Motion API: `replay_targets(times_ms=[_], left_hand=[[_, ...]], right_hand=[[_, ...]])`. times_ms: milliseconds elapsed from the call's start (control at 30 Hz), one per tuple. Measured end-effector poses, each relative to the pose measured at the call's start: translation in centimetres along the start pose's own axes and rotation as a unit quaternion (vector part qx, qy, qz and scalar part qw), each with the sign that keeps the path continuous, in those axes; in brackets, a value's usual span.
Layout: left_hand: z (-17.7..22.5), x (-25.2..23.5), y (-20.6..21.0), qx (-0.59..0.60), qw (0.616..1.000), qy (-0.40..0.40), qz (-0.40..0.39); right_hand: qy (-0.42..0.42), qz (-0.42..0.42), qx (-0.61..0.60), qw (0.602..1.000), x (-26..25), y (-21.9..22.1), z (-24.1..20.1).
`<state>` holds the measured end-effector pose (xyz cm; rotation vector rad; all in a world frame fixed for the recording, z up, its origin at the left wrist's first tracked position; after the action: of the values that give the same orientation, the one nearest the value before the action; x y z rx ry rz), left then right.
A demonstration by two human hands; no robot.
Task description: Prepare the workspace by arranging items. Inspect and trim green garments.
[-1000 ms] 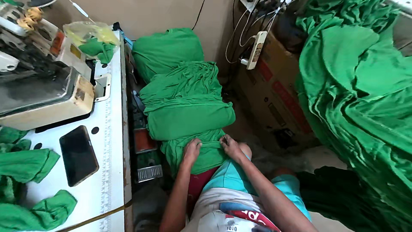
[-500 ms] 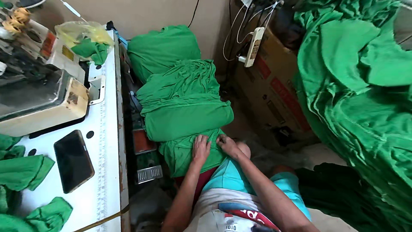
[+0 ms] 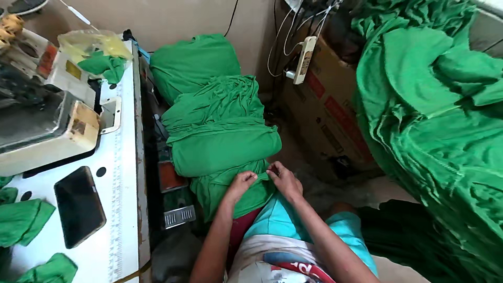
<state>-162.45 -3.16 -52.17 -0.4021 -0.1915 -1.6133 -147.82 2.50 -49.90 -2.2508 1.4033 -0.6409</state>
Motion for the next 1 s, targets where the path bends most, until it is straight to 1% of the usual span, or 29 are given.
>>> replay_targets(times_ms=[33, 100, 133, 167, 233, 267, 300, 367, 433, 467, 500, 533, 600, 633, 700, 800, 867, 933, 1000], left_hand=[[0.0, 0.0, 0.1, 0.017, 1.000, -0.005, 0.007], [0.0, 0.0, 0.2, 0.054, 0.998, -0.010, 0.028], [-0.1, 0.0, 0.2, 0.069, 0.997, -0.010, 0.033], [-0.1, 0.0, 0.2, 0.078, 0.996, -0.011, 0.033], [-0.2, 0.1, 0.5, 0.077, 0.997, -0.019, 0.021], [-0.1, 0.2, 0.7, 0.070, 0.997, -0.019, 0.015], [0.1, 0.2, 0.7, 0.065, 0.998, -0.018, 0.012], [0.1, 0.3, 0.7, 0.069, 0.997, -0.020, 0.015], [0.1, 0.3, 0.5, 0.090, 0.995, -0.021, 0.025], [0.0, 0.2, 0.5, 0.102, 0.994, -0.021, 0.028], [0.0, 0.2, 0.6, 0.112, 0.993, -0.024, 0.029], [0.2, 0.2, 0.7, 0.119, 0.992, -0.028, 0.029], [0.6, 0.4, 0.9, 0.127, 0.991, -0.031, 0.026], [1.0, 0.5, 1.0, 0.125, 0.991, -0.029, 0.030], [1.8, 0.7, 0.9, 0.108, 0.993, -0.022, 0.044], [2.6, 1.1, 0.6, 0.088, 0.994, -0.013, 0.064], [2.9, 1.3, 0.3, 0.075, 0.994, -0.004, 0.077], [3.2, 1.3, 0.1, 0.060, 0.995, 0.001, 0.085], [3.3, 1.3, 0.1, 0.054, 0.995, 0.005, 0.089]], right_hand=[[-0.010, 0.023, 0.015, 1.000, 0.2, -0.4, -0.4], [-0.065, 0.051, 0.013, 0.996, 0.6, -0.7, -1.1], [-0.085, 0.032, 0.008, 0.996, 0.7, -0.3, -1.3], [-0.089, -0.008, 0.009, 0.996, 0.7, 0.3, -1.3], [-0.075, -0.057, 0.008, 0.995, 0.8, 1.1, -1.1], [-0.056, -0.058, -0.005, 0.997, 0.8, 1.0, -0.8], [-0.030, -0.044, -0.027, 0.998, 0.7, 0.6, -0.2], [0.018, 0.023, -0.077, 0.997, 0.3, -1.1, 1.6], [0.043, 0.100, -0.106, 0.988, 0.1, -3.1, 3.1], [0.044, 0.120, -0.095, 0.987, 0.1, -3.9, 3.4], [0.044, 0.109, -0.068, 0.991, 0.2, -4.3, 3.3], [0.047, 0.072, -0.034, 0.996, 0.3, -4.2, 2.9], [0.062, 0.006, 0.019, 0.998, 1.0, -3.0, 1.9], [0.061, -0.009, 0.041, 0.997, 1.4, -2.5, 1.3], [0.023, -0.006, 0.076, 0.997, 2.0, -1.8, -0.2], [-0.075, 0.005, 0.108, 0.991, 3.2, -1.1, -3.2], [-0.122, 0.023, 0.129, 0.984, 3.8, -0.9, -4.3], [-0.143, 0.044, 0.149, 0.978, 4.0, -0.9, -4.7], [-0.138, 0.052, 0.162, 0.976, 4.0, -1.1, -4.6]])
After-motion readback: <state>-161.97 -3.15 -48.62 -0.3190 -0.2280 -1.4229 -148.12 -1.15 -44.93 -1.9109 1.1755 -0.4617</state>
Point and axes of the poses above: each hand's wrist, its own x-axis away from the middle knuckle, its own y-axis out of the palm, z = x × y, the point moved 10 cm from there along -x, towards the middle knuckle, and after that the axes turned 4 degrees about -y, right-handed, at the moved point
